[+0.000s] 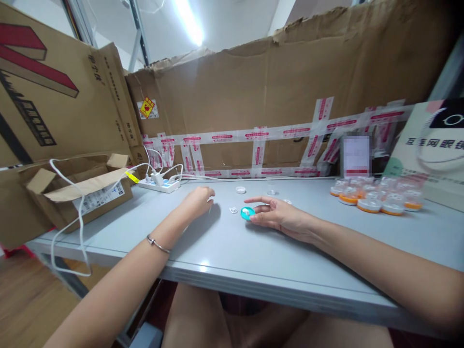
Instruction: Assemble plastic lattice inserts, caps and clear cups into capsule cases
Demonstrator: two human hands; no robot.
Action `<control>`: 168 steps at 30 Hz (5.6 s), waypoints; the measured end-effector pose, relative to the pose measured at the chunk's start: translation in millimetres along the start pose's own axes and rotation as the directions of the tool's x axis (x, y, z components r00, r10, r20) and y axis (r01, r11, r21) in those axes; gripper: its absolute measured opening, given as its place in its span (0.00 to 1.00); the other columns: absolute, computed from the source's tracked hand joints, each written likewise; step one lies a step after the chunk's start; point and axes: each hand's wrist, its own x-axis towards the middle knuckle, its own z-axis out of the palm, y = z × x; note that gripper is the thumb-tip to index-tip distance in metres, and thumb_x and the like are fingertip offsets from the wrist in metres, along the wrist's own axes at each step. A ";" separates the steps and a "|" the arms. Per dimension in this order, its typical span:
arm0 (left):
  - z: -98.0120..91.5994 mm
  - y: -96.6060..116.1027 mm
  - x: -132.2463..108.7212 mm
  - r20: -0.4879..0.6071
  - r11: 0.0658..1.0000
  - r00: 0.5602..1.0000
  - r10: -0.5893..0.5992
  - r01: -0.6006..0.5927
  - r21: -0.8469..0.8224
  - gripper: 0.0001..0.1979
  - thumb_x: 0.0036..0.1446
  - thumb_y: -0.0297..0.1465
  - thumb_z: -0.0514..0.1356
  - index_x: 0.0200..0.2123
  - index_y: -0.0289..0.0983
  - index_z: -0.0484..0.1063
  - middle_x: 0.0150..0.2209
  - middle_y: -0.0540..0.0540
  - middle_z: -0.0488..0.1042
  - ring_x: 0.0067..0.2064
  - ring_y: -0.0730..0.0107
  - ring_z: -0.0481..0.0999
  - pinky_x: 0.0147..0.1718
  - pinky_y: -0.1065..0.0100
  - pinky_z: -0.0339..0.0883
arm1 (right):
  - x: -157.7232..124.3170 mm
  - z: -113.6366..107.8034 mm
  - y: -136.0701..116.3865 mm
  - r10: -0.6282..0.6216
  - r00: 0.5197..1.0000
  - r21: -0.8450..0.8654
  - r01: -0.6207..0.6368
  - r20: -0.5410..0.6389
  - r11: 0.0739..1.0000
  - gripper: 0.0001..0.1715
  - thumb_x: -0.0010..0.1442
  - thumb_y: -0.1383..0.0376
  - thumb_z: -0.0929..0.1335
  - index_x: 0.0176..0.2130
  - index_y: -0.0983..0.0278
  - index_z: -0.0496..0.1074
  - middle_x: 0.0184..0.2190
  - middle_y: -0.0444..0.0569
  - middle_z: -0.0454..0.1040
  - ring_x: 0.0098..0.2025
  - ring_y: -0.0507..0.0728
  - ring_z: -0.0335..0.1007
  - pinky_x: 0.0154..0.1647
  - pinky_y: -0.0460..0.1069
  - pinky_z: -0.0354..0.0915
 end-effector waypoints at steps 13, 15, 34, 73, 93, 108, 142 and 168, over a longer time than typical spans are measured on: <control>10.5 39.3 -10.3 0.225 0.723 0.969 0.097 0.087 -0.686 0.06 0.53 0.28 0.60 0.33 0.29 0.72 0.25 0.45 0.76 0.26 0.77 0.74 0.29 0.72 0.69 | -0.6 5.6 2.4 -0.042 0.999 -0.018 0.042 0.014 0.999 0.17 0.44 0.69 0.75 0.36 0.67 0.71 0.31 0.47 0.76 0.35 0.51 0.74 0.42 0.46 0.69; 8.9 38.6 -10.6 0.226 0.708 0.968 0.113 0.081 -0.702 0.06 0.51 0.27 0.61 0.32 0.29 0.72 0.26 0.46 0.76 0.26 0.77 0.74 0.30 0.72 0.69 | -2.0 6.2 0.3 0.001 1.000 0.017 -0.002 0.026 1.000 0.13 0.47 0.67 0.74 0.34 0.67 0.71 0.31 0.49 0.77 0.35 0.51 0.75 0.43 0.46 0.69; -10.9 -36.7 15.0 0.071 0.998 0.995 -0.064 0.064 -0.002 0.07 0.55 0.31 0.60 0.32 0.31 0.71 0.32 0.47 0.74 0.35 0.68 0.74 0.37 0.62 0.68 | 0.2 5.1 0.8 0.014 0.994 0.022 -0.012 -0.111 1.000 0.08 0.46 0.72 0.73 0.31 0.69 0.77 0.30 0.52 0.78 0.33 0.54 0.75 0.46 0.51 0.72; -2.6 47.2 -75.1 -0.352 0.444 0.273 0.896 -0.605 0.661 0.04 0.56 0.19 0.56 0.34 0.29 0.70 0.29 0.42 0.78 0.29 0.67 0.77 0.27 0.66 0.71 | -19.0 20.0 -7.5 -0.116 0.988 0.107 0.105 0.099 0.989 0.10 0.43 0.63 0.75 0.30 0.63 0.77 0.30 0.43 0.77 0.34 0.50 0.72 0.42 0.47 0.68; 2.5 43.3 -76.1 -0.391 0.487 0.297 0.871 -0.620 0.615 0.06 0.53 0.19 0.60 0.35 0.30 0.71 0.32 0.43 0.79 0.33 0.67 0.77 0.32 0.65 0.67 | -19.3 20.9 -6.7 -0.122 0.986 0.096 0.112 0.109 0.989 0.07 0.45 0.64 0.74 0.29 0.62 0.76 0.30 0.41 0.76 0.34 0.48 0.71 0.42 0.46 0.66; 19.8 58.5 -76.6 -0.633 0.846 0.684 0.363 -0.526 -0.085 0.05 0.52 0.22 0.61 0.34 0.35 0.72 0.33 0.45 0.73 0.34 0.71 0.74 0.33 0.71 0.70 | -13.7 20.2 4.3 -0.209 0.973 0.008 0.209 0.099 0.978 0.13 0.44 0.63 0.75 0.32 0.63 0.74 0.31 0.43 0.76 0.35 0.49 0.72 0.44 0.48 0.65; 28.2 63.2 -77.7 -0.482 0.878 0.748 0.457 -0.464 0.113 0.06 0.57 0.25 0.54 0.34 0.33 0.71 0.42 0.39 0.72 0.37 0.65 0.76 0.35 0.64 0.74 | -14.2 24.5 5.6 -0.141 0.988 0.088 0.147 -0.069 0.985 0.14 0.38 0.63 0.77 0.26 0.66 0.73 0.26 0.43 0.75 0.31 0.50 0.71 0.41 0.48 0.68; 16.9 33.2 83.1 0.056 0.963 0.966 0.251 -0.255 0.081 0.13 0.59 0.32 0.56 0.47 0.33 0.67 0.47 0.42 0.69 0.46 0.62 0.72 0.43 0.55 0.68 | -1.6 5.3 6.8 -0.203 0.968 -0.135 0.184 -0.148 0.974 0.23 0.39 0.62 0.76 0.38 0.64 0.75 0.33 0.47 0.75 0.34 0.53 0.70 0.41 0.52 0.65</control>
